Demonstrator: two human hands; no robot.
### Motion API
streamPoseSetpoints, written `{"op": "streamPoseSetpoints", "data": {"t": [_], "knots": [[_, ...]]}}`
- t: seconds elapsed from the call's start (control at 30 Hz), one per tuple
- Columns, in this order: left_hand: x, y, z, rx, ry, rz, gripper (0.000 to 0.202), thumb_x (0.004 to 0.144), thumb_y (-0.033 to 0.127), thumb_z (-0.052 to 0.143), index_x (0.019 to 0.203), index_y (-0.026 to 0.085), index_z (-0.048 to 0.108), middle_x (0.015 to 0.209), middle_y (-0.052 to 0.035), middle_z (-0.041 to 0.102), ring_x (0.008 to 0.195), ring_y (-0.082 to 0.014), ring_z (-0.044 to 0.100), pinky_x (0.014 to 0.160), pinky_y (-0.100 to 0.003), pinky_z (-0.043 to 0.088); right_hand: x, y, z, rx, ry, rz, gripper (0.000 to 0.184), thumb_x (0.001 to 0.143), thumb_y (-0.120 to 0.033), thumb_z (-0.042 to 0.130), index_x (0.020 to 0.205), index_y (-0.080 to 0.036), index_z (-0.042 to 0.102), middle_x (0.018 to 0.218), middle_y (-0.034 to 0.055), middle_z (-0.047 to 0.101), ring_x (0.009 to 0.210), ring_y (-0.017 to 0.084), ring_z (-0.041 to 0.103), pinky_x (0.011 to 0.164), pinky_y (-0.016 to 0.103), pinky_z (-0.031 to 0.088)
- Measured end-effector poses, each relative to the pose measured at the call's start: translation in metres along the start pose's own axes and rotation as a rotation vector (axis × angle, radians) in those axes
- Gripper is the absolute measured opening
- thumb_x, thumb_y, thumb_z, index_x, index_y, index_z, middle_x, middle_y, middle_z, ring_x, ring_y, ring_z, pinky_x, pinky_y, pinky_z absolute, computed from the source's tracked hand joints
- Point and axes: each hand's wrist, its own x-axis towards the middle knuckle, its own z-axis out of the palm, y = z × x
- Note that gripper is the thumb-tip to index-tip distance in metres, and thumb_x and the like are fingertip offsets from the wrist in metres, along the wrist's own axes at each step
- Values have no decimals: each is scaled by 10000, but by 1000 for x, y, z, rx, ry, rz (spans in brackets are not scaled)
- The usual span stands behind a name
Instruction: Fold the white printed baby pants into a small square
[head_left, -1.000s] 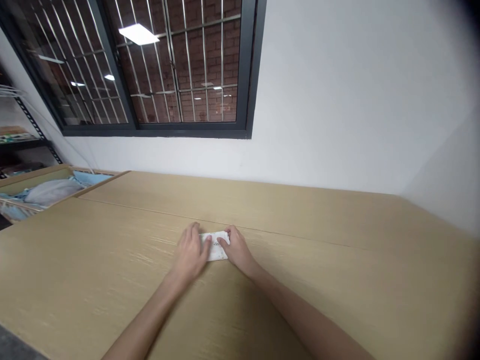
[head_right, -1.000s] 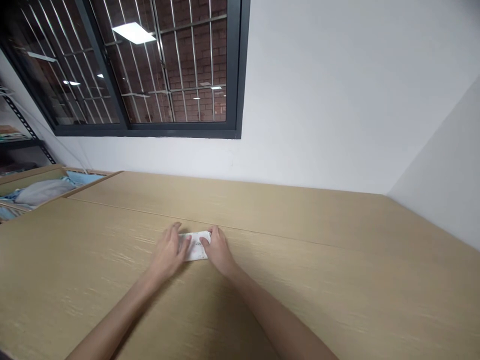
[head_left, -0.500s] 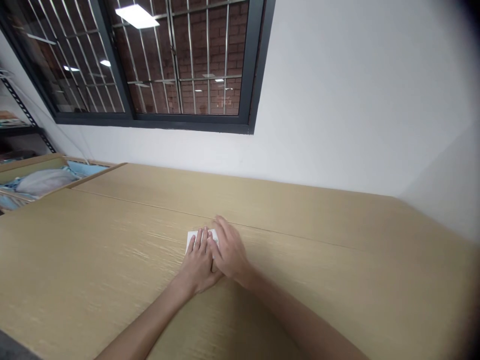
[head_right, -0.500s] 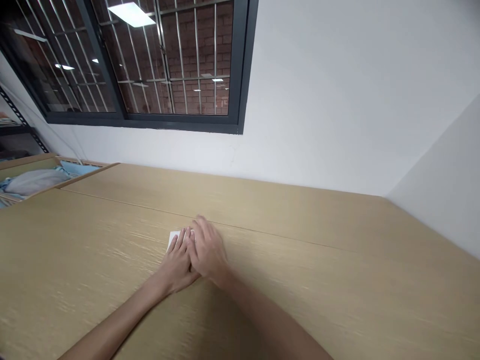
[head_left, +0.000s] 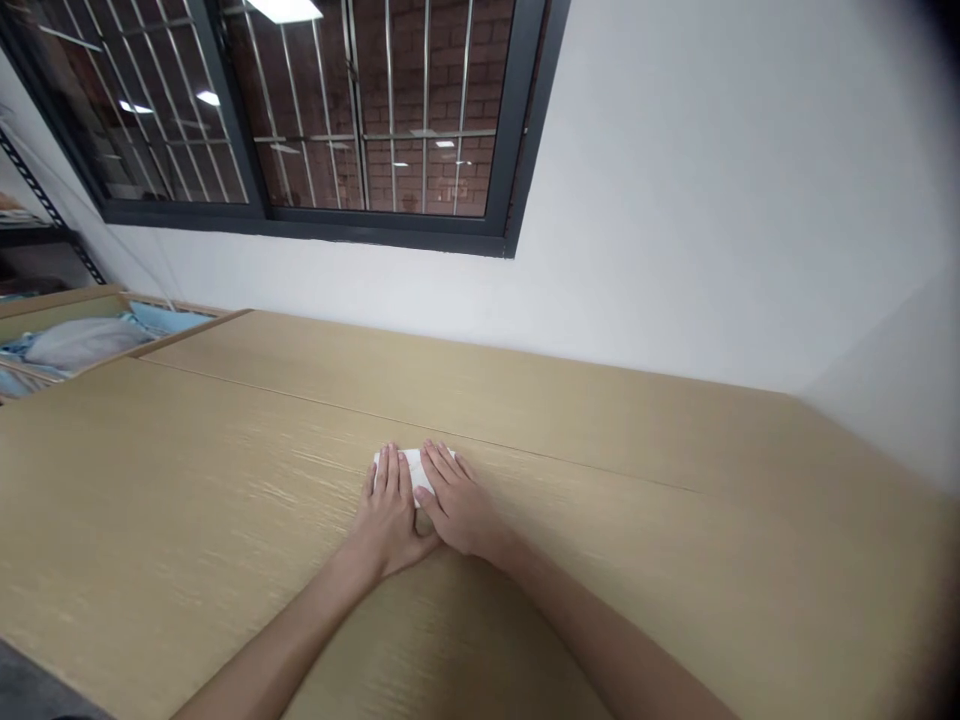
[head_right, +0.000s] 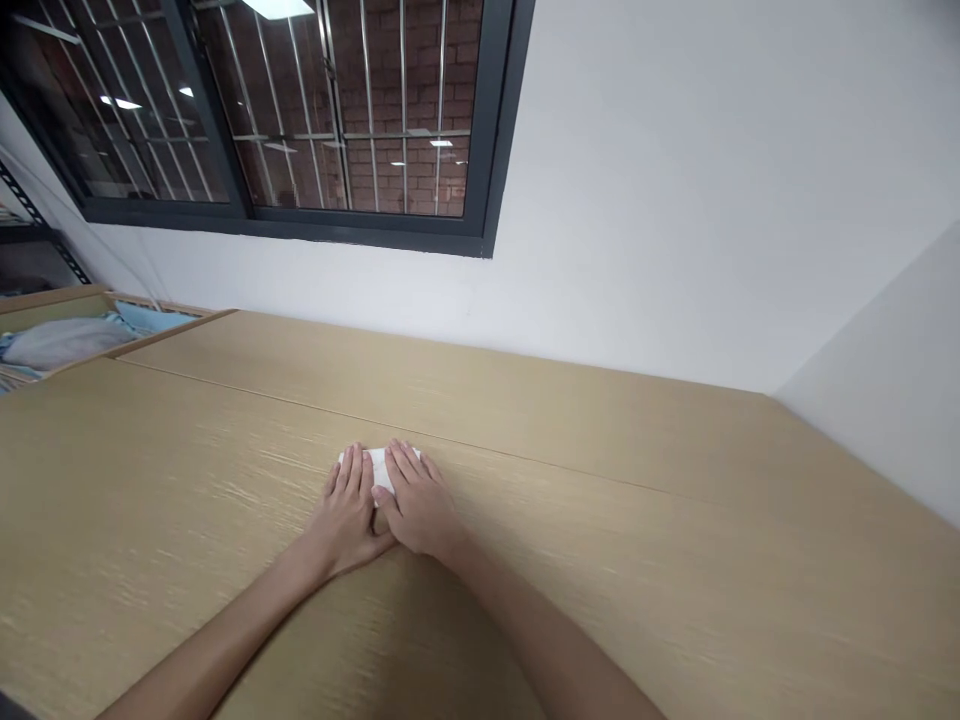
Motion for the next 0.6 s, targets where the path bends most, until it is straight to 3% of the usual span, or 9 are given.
{"op": "streamPoseSetpoints", "data": {"t": [0.23, 0.37, 0.5, 0.6], "knots": [[-1, -18, -15, -52, -75, -70, 1252, 786, 834, 467, 1507, -142, 161, 1596, -388, 112, 1525, -453, 61, 1222, -614, 203, -5, 6, 7, -28, 51, 8, 633, 1071, -434, 304, 1579, -56, 290, 1625, 204, 292, 1526, 307, 244, 1212, 519, 314], [2, -26, -41, -126, -87, 36, 1216, 811, 833, 457, 1550, -63, 100, 1629, -335, 96, 1539, -412, 45, 1229, -591, 224, -7, 4, 3, -44, 179, -5, 655, 1060, -432, 347, 1577, -38, 267, 1628, 231, 276, 1531, 328, 218, 1201, 552, 308], [4, -29, -62, -216, -107, 120, 1037, 868, 759, 475, 1562, 41, 195, 1613, -275, 281, 1510, -368, 275, 1209, -534, 317, -9, 1, -5, 6, 179, -86, 573, 1038, -414, 392, 1516, -99, 401, 1562, 203, 421, 1463, 320, 361, 1178, 537, 327], [4, -32, -62, -214, -141, 126, 957, 869, 728, 512, 1529, 70, 297, 1555, -267, 398, 1457, -375, 381, 1191, -548, 339, -9, 0, -7, 42, 110, -110, 588, 1004, -431, 456, 1492, -104, 430, 1503, 202, 499, 1419, 335, 418, 1163, 538, 332]]}}
